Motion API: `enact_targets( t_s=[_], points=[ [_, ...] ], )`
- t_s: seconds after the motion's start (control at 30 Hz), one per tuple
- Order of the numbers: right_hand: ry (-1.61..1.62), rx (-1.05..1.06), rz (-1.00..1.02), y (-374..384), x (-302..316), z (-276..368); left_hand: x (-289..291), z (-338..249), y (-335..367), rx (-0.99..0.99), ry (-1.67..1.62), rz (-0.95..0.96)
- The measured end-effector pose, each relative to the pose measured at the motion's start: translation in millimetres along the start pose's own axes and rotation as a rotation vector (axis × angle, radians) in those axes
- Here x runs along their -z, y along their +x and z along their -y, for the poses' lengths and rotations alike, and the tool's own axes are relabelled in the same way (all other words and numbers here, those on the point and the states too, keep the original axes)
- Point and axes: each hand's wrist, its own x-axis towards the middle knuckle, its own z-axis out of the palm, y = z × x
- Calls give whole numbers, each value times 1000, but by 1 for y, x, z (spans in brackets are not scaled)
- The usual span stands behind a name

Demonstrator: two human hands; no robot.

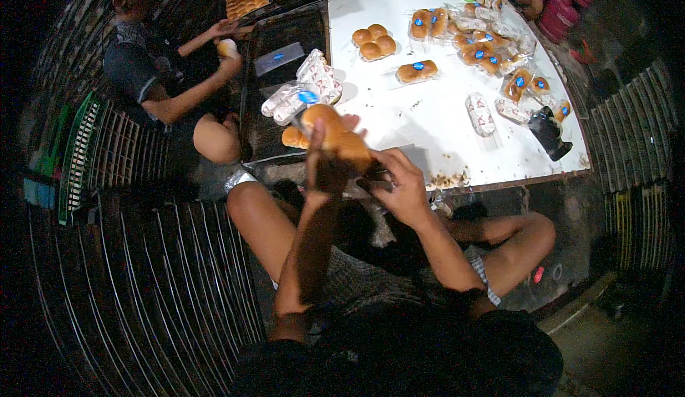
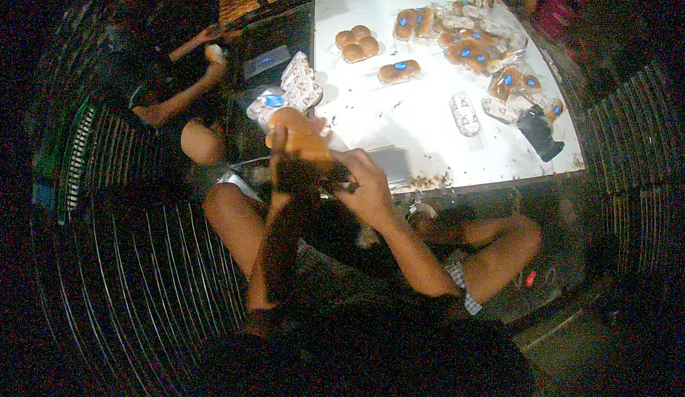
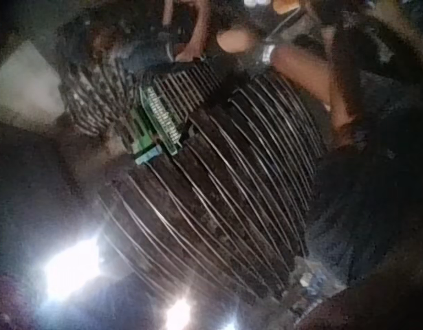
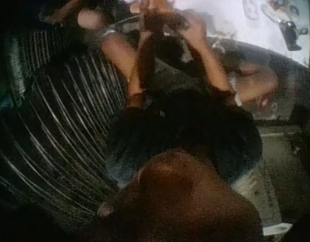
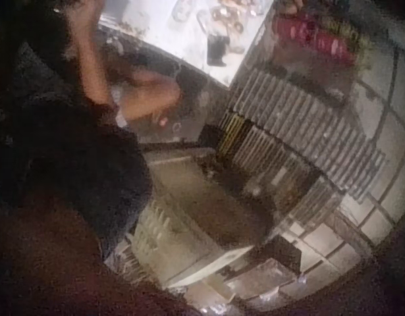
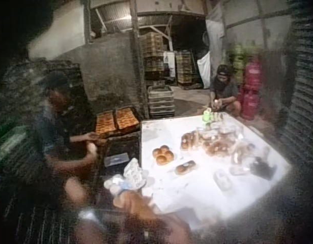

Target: The person sits on the floor and repeatedly picks up buns, places them into clear plastic bags, and sets the packaged buns on a table. Another person is visible in the background also packaging buns.

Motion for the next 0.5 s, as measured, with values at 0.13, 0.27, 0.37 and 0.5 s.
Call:
enact_targets(
  t_s=[0.13,0.27,0.37,0.5],
  points=[
    [-1,-19,-145,1,-10,-4,22,15,-4,-25,249,4],
    [-337,104,-81,6,2,-1,13,33,-28,50,281,141],
    [-361,-24,46,0,11,-2,-1,49,-37,99,31,161],
    [-325,-34,39,-1,18,-13,-17,52,-56,335,480,-58]
  ],
)
